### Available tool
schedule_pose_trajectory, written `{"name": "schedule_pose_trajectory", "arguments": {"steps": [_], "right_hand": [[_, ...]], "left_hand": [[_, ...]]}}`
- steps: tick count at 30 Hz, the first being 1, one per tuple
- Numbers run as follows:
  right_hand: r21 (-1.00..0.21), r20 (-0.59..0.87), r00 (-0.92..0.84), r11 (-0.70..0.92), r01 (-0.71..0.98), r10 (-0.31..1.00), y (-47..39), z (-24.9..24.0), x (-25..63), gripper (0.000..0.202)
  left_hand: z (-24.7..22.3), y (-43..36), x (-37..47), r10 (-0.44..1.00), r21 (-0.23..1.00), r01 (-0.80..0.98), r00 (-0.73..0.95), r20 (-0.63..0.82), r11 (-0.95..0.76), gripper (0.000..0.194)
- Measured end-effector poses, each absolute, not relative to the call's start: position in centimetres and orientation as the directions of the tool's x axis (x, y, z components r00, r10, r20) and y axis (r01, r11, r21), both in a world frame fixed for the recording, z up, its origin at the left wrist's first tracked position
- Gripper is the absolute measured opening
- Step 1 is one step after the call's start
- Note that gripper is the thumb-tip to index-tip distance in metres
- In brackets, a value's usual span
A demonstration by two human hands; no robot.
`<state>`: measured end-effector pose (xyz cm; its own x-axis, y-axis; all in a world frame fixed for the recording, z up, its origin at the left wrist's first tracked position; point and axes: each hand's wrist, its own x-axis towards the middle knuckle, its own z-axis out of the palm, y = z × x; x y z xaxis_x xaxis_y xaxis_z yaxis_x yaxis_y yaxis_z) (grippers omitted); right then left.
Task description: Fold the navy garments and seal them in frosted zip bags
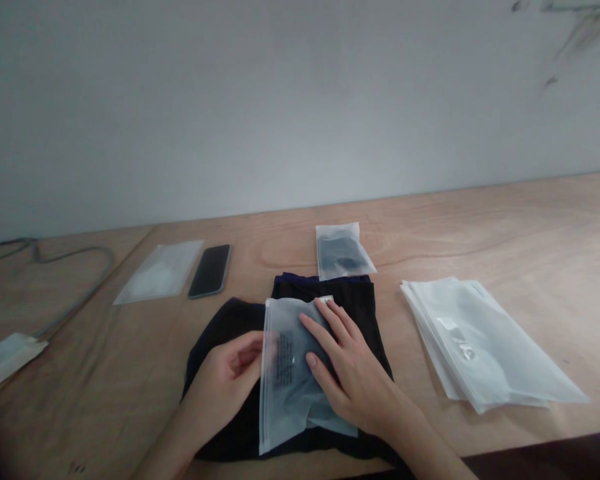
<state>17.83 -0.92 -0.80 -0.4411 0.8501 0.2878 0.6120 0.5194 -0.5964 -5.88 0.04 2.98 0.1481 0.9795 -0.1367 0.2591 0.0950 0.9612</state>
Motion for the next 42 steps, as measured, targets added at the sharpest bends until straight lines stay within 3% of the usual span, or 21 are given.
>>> {"name": "schedule_pose_trajectory", "arguments": {"steps": [5,8,13,18,27,42], "right_hand": [[-0.642,0.343,-0.385,0.513,0.569,0.857,0.9,1.2,17.7,0.045],[-0.638,0.385,-0.367,0.531,0.558,0.847,4.2,2.7,16.6,0.029],[-0.683,0.301,-0.444,0.516,0.517,0.844,9.4,3.1,14.3,0.015],[-0.763,0.253,-0.495,0.486,0.427,0.832,10.2,1.9,13.7,0.011],[-0.821,0.289,-0.369,0.427,0.378,0.883,8.8,2.1,13.9,0.012],[-0.866,0.298,-0.383,0.416,0.276,0.874,8.9,2.0,14.7,0.014]], "left_hand": [[2.3,3.6,-7.9,0.998,0.89,0.452,-0.008,-0.059,0.056,0.031],[1.7,6.0,-8.2,0.996,0.885,0.464,0.05,-0.07,0.039,0.035],[1.4,7.4,-7.6,0.993,0.888,0.458,0.118,-0.013,-0.042,0.033],[2.0,6.5,-7.2,0.992,0.869,0.485,0.117,0.052,-0.103,0.031],[3.2,5.1,-5.5,0.984,0.815,0.552,0.122,0.132,-0.178,0.022],[3.9,4.8,-4.6,0.983,0.821,0.546,0.149,0.103,-0.169,0.023]]}}
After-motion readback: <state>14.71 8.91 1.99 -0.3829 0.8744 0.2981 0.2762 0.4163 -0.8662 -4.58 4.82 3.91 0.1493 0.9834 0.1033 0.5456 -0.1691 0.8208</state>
